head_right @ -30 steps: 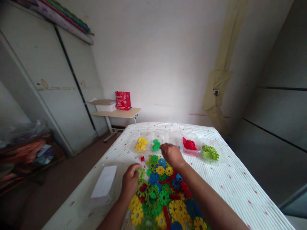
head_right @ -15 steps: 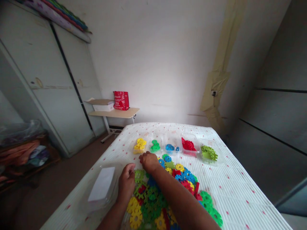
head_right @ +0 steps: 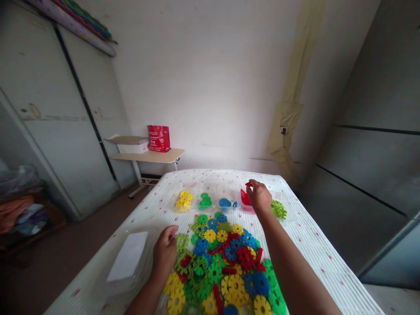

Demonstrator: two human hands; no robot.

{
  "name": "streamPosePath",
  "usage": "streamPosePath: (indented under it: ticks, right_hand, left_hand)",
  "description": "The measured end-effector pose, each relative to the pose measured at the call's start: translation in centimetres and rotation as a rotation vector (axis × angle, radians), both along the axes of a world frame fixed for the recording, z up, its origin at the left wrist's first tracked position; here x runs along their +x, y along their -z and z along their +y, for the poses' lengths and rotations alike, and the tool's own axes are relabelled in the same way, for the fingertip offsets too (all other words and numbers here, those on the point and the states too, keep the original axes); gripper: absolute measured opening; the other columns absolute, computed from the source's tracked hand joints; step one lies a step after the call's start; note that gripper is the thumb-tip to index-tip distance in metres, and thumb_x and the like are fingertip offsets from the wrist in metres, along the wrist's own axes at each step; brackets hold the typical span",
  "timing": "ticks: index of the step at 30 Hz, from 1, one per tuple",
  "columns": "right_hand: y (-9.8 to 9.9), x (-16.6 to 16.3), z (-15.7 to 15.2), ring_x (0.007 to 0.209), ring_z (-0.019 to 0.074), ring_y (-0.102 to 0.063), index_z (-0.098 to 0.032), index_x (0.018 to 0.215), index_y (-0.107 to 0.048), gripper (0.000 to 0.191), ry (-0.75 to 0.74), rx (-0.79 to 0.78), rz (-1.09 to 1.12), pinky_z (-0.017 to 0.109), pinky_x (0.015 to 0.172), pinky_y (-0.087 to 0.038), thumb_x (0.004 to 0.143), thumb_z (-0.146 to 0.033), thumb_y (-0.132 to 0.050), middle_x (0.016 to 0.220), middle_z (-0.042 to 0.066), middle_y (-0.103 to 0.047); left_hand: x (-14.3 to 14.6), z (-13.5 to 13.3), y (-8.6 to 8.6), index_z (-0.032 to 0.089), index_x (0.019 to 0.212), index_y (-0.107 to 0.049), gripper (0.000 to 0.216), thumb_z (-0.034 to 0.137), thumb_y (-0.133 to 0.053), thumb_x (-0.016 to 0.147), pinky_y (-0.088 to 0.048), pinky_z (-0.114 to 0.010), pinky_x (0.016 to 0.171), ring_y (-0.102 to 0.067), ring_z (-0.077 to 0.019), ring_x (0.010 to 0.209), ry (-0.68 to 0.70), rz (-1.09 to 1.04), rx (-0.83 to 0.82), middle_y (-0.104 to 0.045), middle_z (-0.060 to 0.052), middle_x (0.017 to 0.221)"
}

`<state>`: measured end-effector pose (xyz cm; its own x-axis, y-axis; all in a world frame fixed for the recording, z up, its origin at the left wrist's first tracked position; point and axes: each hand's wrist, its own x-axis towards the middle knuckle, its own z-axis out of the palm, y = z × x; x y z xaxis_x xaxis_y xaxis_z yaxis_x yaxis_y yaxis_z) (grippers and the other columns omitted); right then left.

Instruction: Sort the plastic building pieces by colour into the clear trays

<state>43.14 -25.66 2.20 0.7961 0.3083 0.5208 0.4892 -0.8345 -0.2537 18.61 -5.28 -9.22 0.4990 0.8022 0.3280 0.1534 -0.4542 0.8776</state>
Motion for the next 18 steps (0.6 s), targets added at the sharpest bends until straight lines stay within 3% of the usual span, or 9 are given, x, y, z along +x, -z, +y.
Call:
streamPosePath:
  ticks: [3,7,13,16,18]
  right_hand:
    - [-0.2,1.3,-0.6,0.088,0.0212,-0.06,-0.018,0.116,-0.056,0.04,0.015,-0.048,0.037,0.028,0.065,-0.045,0.082,-0.035,-0.044,0.102,0.009,-0.066]
    - [0.5,0.2,-2.6,0.088,0.0194,-0.06,-0.019,0.102,-0.064,0.033,-0.044,-0.002,-0.146,0.027,0.068,-0.045,0.085,-0.031,-0.039,0.099,0.008,-0.067]
    - [6.2,-3.9,-8.9,0.079,0.0182,-0.062,-0.016,0.087,-0.066,0.031,-0.314,-0.059,-0.305,0.026,0.068,-0.046,0.087,-0.031,-0.039,0.086,0.009,-0.068]
    - [8.9,-4.7,-11.3,0.074,0.0171,-0.063,-0.017,0.087,-0.066,0.028,-0.379,-0.074,-0.299,0.025,0.065,-0.048,0.086,-0.031,-0.041,0.083,0.009,-0.068]
    - [9.7,-4.8,-12.0,0.071,0.0171,-0.064,-0.018,0.087,-0.066,0.028,-0.38,-0.057,-0.287,0.025,0.063,-0.048,0.086,-0.031,-0.042,0.083,0.009,-0.069]
  left_hand:
    - [-0.1,0.0,-0.2,0.018,0.09,-0.059,0.029,0.012,-0.041,0.069,-0.047,-0.03,0.084,-0.06,-0.0174,0.09,-0.004,0.016,-0.006,-0.065,-0.006,0.093]
    - [-0.1,-0.2,-0.1,0.018,0.088,-0.06,0.028,0.013,-0.041,0.068,-0.048,-0.029,0.082,-0.061,-0.0166,0.087,0.007,0.004,-0.024,-0.066,-0.005,0.09]
    - [-0.4,-0.5,-0.4,0.019,0.08,-0.062,0.027,0.012,-0.041,0.066,-0.047,-0.029,0.081,-0.061,-0.0163,0.085,0.137,-0.035,0.054,-0.066,-0.003,0.085]
    - [-1.2,-0.9,-2.2,0.02,0.067,-0.063,0.024,0.011,-0.04,0.066,-0.046,-0.03,0.08,-0.06,-0.0166,0.083,0.286,0.047,0.178,-0.066,-0.002,0.078]
    - [-2.0,-1.4,-3.6,0.021,0.063,-0.063,0.025,0.009,-0.041,0.065,-0.045,-0.03,0.078,-0.059,-0.0166,0.08,0.419,0.133,0.236,-0.065,-0.002,0.074]
